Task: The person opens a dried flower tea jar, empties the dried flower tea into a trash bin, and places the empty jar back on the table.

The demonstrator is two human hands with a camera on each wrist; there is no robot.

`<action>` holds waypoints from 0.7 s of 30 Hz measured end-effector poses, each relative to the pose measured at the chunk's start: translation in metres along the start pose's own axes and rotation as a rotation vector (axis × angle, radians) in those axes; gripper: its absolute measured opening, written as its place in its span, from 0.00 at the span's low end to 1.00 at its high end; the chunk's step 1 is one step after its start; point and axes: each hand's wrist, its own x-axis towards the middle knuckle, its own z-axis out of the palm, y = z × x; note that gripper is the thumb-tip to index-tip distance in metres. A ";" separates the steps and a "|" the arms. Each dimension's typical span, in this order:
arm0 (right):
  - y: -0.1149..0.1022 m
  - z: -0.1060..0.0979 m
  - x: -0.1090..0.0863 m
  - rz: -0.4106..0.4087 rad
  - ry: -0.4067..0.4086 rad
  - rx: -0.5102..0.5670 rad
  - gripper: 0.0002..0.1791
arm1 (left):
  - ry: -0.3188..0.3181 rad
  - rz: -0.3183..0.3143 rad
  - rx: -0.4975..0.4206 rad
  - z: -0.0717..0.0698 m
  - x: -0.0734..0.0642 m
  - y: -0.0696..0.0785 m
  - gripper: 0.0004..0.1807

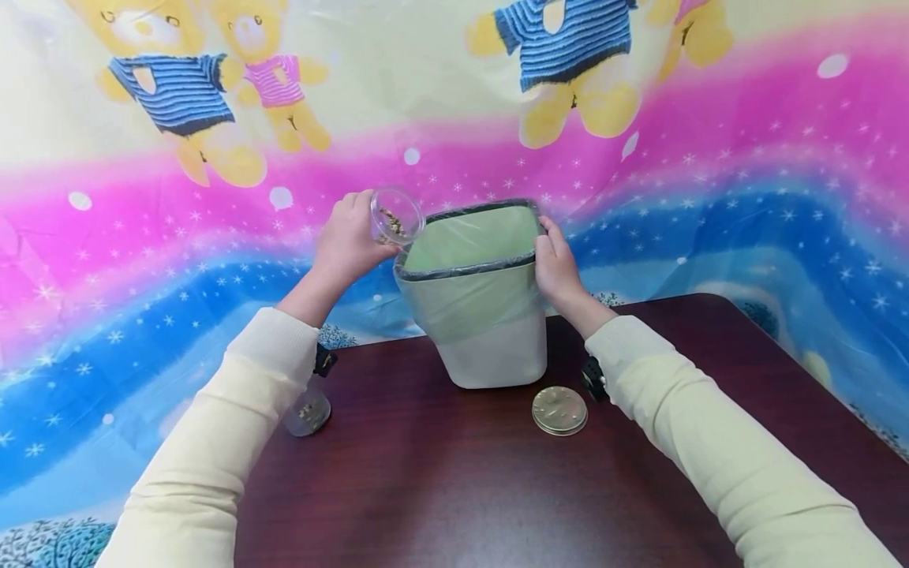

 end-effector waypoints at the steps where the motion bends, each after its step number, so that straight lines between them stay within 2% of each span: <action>1: 0.000 0.000 0.000 0.000 -0.001 0.000 0.32 | -0.003 0.006 0.017 0.001 0.001 0.002 0.45; 4: 0.001 -0.001 0.000 -0.003 -0.001 -0.002 0.32 | -0.010 0.033 0.054 0.006 0.004 0.008 0.45; 11: 0.001 -0.002 0.000 0.002 -0.001 -0.005 0.32 | 0.036 0.176 0.154 0.019 0.008 0.021 0.42; 21: 0.002 -0.002 0.001 -0.004 0.005 -0.012 0.32 | 0.074 0.332 0.282 0.031 0.014 0.031 0.36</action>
